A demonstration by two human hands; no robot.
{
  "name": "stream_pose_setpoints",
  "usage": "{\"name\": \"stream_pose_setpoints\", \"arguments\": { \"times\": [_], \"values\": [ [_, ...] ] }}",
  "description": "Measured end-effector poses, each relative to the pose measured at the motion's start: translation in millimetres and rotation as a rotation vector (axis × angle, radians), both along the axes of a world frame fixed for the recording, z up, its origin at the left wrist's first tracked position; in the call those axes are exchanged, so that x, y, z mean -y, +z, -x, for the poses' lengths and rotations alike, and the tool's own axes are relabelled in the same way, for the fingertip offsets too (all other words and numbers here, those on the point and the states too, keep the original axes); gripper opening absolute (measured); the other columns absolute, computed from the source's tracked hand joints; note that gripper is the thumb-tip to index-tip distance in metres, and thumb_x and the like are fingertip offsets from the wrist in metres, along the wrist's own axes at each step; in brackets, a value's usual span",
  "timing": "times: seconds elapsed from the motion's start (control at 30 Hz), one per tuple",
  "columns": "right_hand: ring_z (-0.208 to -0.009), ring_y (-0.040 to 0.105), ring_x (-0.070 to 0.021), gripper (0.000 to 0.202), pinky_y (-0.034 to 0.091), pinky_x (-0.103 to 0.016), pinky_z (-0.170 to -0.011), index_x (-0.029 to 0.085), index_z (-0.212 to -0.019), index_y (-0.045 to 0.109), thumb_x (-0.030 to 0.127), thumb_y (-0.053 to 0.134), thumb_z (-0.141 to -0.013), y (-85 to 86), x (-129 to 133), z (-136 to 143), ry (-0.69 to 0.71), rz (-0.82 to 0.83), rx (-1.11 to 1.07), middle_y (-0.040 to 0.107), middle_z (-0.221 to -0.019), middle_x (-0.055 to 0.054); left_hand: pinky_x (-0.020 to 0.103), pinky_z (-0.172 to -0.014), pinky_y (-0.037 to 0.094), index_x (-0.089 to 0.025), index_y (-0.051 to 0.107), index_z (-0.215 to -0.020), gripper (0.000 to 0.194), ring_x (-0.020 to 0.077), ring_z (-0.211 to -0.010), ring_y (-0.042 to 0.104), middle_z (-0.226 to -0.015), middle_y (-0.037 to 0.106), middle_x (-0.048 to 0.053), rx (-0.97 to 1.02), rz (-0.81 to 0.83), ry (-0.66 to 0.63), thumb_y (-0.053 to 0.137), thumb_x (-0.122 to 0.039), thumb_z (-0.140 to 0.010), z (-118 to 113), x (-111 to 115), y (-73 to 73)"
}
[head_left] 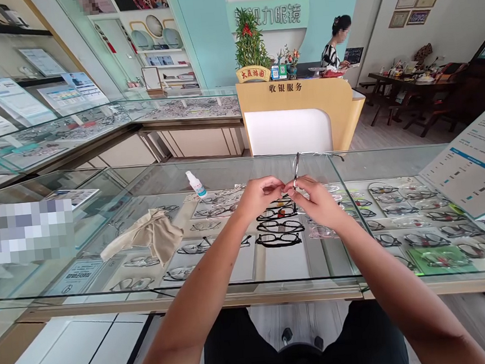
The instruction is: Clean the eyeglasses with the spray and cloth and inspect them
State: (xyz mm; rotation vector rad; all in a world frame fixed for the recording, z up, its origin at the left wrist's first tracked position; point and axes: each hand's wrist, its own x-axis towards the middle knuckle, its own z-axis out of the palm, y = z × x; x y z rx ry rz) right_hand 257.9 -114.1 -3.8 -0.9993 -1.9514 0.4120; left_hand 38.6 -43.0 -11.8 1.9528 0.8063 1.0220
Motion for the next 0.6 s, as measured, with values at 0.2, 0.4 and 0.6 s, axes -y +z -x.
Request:
{"name": "stream_pose_setpoints", "arguments": {
  "times": [0.2, 0.4, 0.6],
  "values": [
    [-0.119, 0.072, -0.0311, 0.022, 0.055, -0.048, -0.106, 0.028, -0.114, 0.077, 0.037, 0.057, -0.119, 0.8, 2, 2, 0.006, -0.033, -0.002, 0.085, -0.116, -0.008, 0.034, -0.085, 0.064, -0.021, 0.080, -0.091, 0.023, 0.0210, -0.086, 0.078, -0.090, 0.082, 0.004, 0.120, 0.049, 0.031, 0.080, -0.044, -0.088, -5, 1, -3.6],
    [-0.116, 0.071, -0.0325, 0.017, 0.056, -0.050, -0.104, 0.028, -0.115, 0.074, 0.032, 0.058, -0.117, -1.5, 3, 7, -0.002, -0.069, 0.030, 0.084, -0.117, -0.009, 0.031, -0.077, 0.059, -0.021, 0.074, -0.083, 0.021, 0.0178, -0.078, 0.071, -0.082, 0.076, 0.002, 0.163, 0.027, 0.097, 0.077, -0.041, -0.085, -9, 4, -3.4],
    [-0.122, 0.073, -0.0330, 0.019, 0.056, -0.054, -0.108, 0.030, -0.117, 0.075, 0.035, 0.056, -0.118, 0.6, 6, 7, 0.007, -0.068, -0.011, 0.085, -0.125, -0.009, 0.032, -0.074, 0.054, -0.024, 0.068, -0.087, 0.009, 0.0177, -0.076, 0.067, -0.080, 0.070, 0.000, 0.159, -0.069, 0.192, 0.067, -0.033, -0.089, 2, 1, 6.2]
  ]
}}
